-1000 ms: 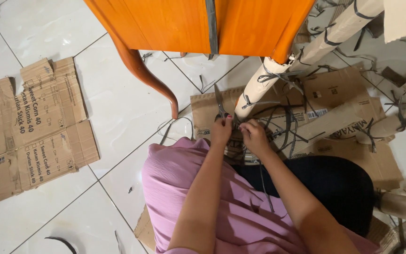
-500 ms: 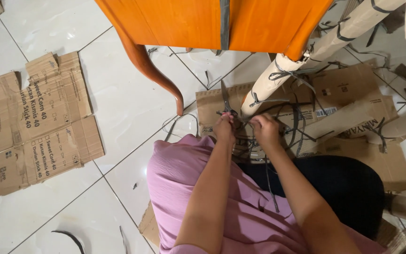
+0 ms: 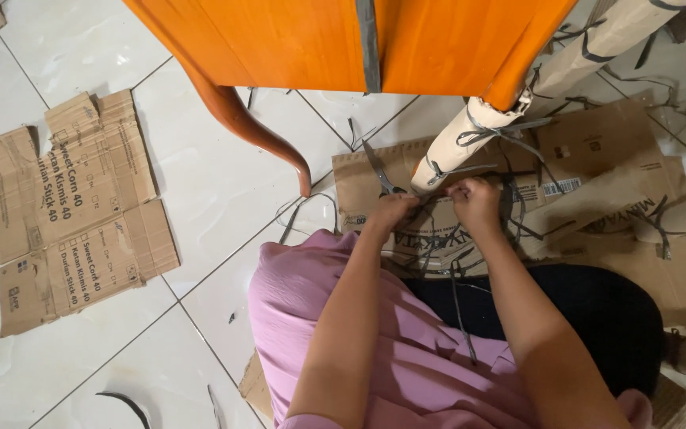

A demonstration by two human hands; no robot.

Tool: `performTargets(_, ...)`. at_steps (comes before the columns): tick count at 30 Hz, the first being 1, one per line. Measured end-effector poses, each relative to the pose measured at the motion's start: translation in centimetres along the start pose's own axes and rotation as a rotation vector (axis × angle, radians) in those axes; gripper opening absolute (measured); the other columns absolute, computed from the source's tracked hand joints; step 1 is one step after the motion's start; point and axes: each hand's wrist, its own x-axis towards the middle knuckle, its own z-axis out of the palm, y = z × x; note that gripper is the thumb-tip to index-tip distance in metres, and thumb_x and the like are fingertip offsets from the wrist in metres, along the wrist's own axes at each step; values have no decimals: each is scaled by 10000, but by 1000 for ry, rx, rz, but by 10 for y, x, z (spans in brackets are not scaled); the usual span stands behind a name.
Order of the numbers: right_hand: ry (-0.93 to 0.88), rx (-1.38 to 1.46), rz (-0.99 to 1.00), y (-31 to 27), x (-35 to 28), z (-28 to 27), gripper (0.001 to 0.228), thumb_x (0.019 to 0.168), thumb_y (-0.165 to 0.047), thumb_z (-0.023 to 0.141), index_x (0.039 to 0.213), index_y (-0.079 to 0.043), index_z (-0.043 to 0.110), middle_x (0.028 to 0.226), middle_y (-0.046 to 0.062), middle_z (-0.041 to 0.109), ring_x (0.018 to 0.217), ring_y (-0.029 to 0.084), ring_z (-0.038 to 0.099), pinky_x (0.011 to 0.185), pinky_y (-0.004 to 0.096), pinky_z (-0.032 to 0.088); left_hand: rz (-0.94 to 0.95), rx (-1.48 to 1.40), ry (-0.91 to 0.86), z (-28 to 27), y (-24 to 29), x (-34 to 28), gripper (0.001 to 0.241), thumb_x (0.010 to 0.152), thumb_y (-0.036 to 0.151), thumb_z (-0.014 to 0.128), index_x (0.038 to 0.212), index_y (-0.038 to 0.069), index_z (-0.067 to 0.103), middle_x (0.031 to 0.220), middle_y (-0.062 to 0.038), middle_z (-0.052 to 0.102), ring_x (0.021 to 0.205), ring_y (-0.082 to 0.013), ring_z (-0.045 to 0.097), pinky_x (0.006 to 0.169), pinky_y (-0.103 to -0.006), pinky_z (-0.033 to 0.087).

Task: Securing protective cardboard to chair legs using plastic ties and scissors

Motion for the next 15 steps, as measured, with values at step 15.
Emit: performTargets(15,-494,286,687,-91,-3,-61,263,886,-162,745,1108,-24,781,1290,213,712,1267,386,621,1027,461,477,-5,-255,78,26,2,-10,330,870,266,815,1186,183,779,1667,-224,264,1529,-432,206,1246,-520,228)
